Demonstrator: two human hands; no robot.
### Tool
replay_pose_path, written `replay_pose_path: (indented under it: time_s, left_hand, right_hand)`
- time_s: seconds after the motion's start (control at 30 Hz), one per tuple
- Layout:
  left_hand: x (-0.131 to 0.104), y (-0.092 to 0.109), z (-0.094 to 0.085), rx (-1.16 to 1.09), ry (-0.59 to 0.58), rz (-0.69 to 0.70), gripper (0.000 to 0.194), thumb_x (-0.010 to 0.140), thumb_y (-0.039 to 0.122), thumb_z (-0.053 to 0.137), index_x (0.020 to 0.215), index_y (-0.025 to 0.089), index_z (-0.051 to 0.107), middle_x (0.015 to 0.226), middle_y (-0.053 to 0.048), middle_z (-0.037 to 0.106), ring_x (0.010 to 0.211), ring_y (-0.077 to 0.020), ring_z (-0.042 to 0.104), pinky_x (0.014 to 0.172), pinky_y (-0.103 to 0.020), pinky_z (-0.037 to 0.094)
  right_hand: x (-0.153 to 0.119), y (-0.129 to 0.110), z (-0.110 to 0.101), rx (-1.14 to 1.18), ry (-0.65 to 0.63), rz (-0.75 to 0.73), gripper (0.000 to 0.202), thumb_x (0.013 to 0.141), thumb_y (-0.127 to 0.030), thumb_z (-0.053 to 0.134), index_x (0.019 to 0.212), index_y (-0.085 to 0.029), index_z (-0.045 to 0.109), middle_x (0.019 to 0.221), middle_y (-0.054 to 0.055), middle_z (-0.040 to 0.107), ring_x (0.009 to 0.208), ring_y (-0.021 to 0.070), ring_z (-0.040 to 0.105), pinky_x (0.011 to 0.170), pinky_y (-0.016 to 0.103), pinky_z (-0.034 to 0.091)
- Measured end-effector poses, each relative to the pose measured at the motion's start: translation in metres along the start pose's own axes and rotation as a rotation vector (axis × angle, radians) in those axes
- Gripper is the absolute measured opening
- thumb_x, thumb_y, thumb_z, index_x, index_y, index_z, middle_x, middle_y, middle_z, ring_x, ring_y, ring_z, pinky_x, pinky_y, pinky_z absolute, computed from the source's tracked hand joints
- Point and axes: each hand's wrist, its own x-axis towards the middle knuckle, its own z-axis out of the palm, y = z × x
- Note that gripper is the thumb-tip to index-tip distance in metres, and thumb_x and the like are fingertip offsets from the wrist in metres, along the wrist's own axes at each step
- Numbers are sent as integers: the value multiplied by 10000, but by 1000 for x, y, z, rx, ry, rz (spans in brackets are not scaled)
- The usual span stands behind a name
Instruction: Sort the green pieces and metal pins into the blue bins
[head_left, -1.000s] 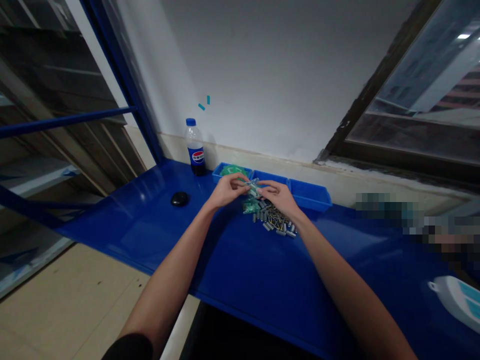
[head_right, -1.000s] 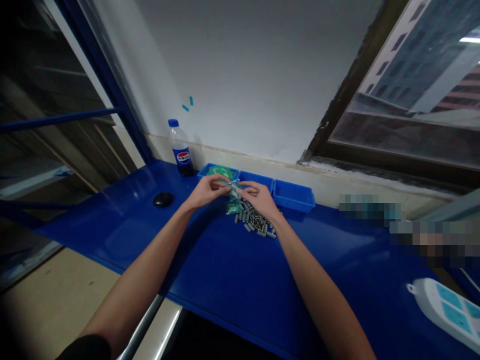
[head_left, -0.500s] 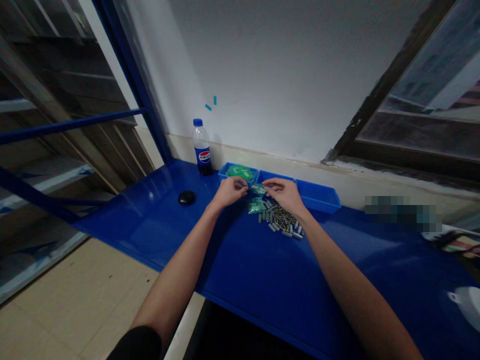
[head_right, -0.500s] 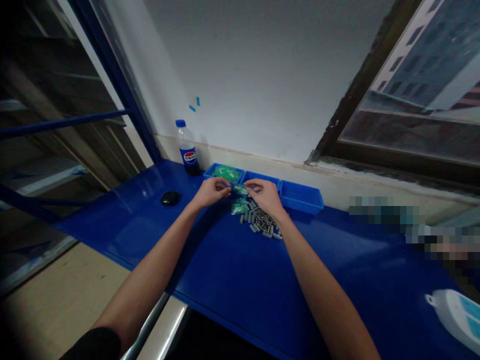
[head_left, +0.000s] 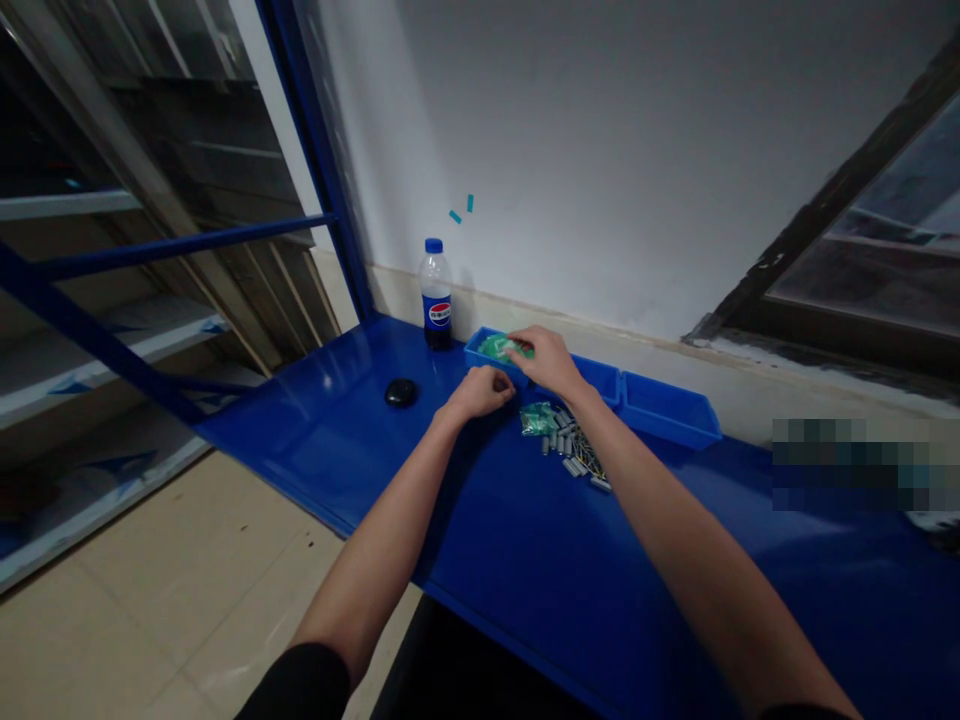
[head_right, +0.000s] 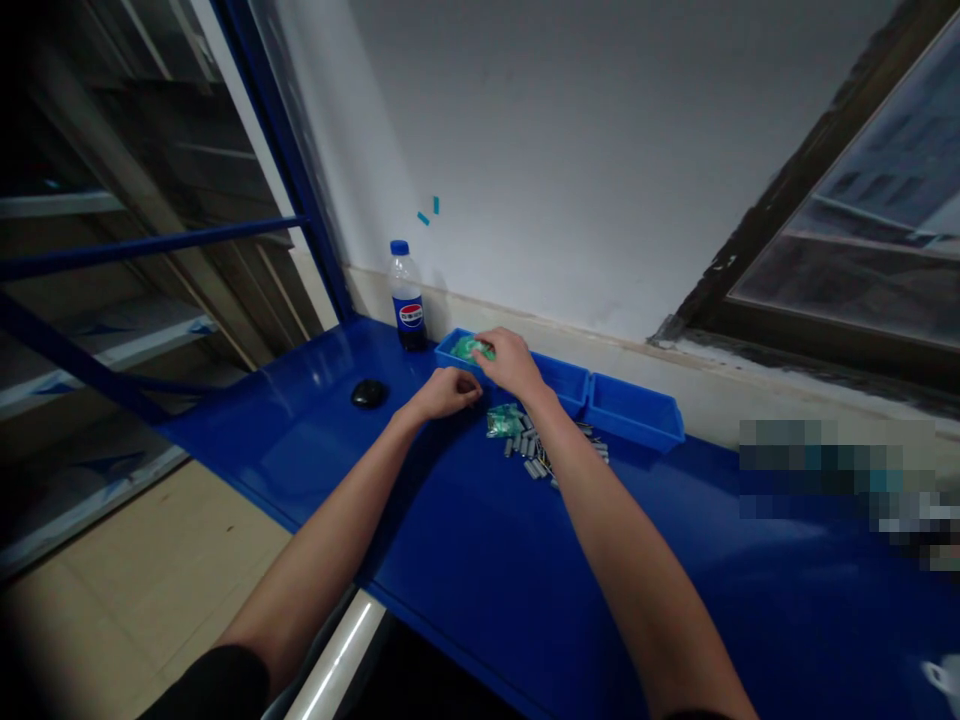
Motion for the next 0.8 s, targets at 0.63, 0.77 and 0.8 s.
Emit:
replay_pose_path:
  time_s: [0.63,0.77,0.8]
  left_hand:
    - [-1,15,13,125,-160,251,546,705,511,853,1062,110,756,948,-118,736,810,-237,669,714,-305,493]
    - [-1,20,12,99,-109,244,416,692,418,867,951,127,724,849,-58,696,745,-192,609,665,-278,437]
    - [-1,21,10,47,-84,224,372,709,394,853,934,134,709,807,-34,684,724,-177,598,649,-266,423]
  right_hand:
    - [-36,7,-10,-141,-56,61,378,1025,-346,455,1247,-249,746,1442,89,639,1429,339,432,1156,586,349]
    - [-76,6,-32,-21,67,92,318,1012,-387,507,1121,-257,776,1225,80,754,1289,307,570,1135,546,392]
    - [-85,5,-36,13,95,109,309,1004,-394,527,1116,-245,774,1186,86,765,1242,300,606,1116,526,418]
